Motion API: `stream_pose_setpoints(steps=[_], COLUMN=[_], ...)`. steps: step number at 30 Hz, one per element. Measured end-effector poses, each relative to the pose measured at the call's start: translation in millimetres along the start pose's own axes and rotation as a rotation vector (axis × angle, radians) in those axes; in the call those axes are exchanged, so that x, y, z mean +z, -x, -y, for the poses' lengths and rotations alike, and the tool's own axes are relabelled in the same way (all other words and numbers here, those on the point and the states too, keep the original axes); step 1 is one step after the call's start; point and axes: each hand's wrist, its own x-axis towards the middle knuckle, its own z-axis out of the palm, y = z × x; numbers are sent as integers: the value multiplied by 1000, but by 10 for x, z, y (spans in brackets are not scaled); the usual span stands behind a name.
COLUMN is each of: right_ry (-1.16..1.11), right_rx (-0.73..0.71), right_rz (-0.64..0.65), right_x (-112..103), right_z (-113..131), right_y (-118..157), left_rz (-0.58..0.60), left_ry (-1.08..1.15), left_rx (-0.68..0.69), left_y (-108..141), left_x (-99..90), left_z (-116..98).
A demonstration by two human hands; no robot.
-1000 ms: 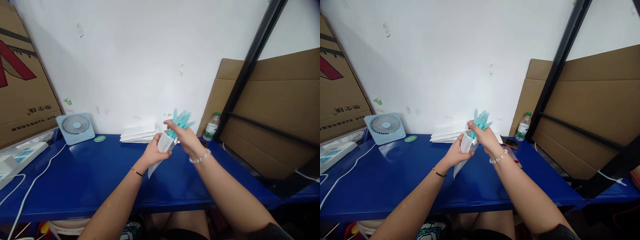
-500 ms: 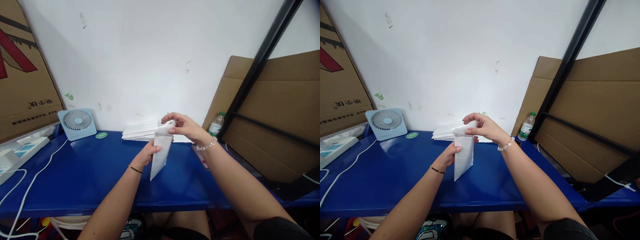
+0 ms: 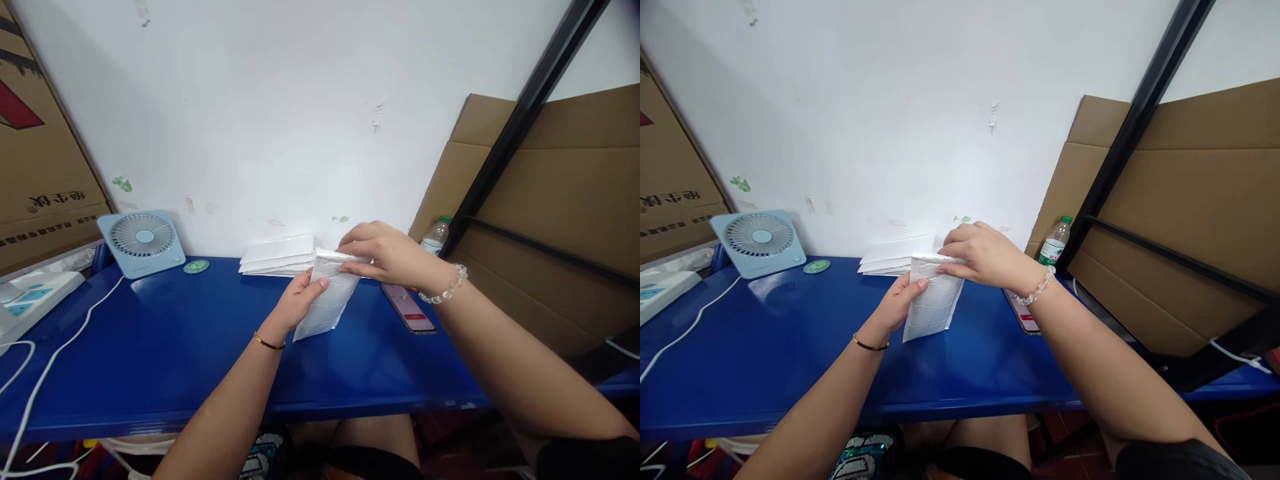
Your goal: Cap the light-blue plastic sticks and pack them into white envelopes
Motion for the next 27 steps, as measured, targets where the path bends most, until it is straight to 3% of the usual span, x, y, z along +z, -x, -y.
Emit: stream_pose_setpoints(steps=[2,5,8,10,13,16,19,23,25,27], right_ry=[-86,-261,-434,-543,-632,-491,-388,-160,16,215], right_rx=[39,248,577,685,894,1190,1284,1327,1233,981], right_rz=[100,25,-175,-386,-655,-592,-478,-389,-358,-260], right_x=[8,-34,-127,-121,111,530,886,1065,1109,1186], right_z=[-5,-134,-494,-834,-1334,-1671,-1841,-1897,-1825,-1662], right_y=[-8,30,197,359,589,737,803,714,539,274], left_rz=[19,-14,-305,-555,-737,-768,-763,-789,-818,-836], left_ry=[-22,-72,-82,-32,86,178,200,248,327,427], left_rx=[25,98,197,222,229,199,174,139,75,-24], left_y=[7,11,4,-5,-19,-26,-27,-38,-60,-92], left_x=[29,38,-84,-221,-389,-430,-400,-370,-363,-360], left_z=[-4,-45,-88,-107,-131,-144,-135,-91,-51,6])
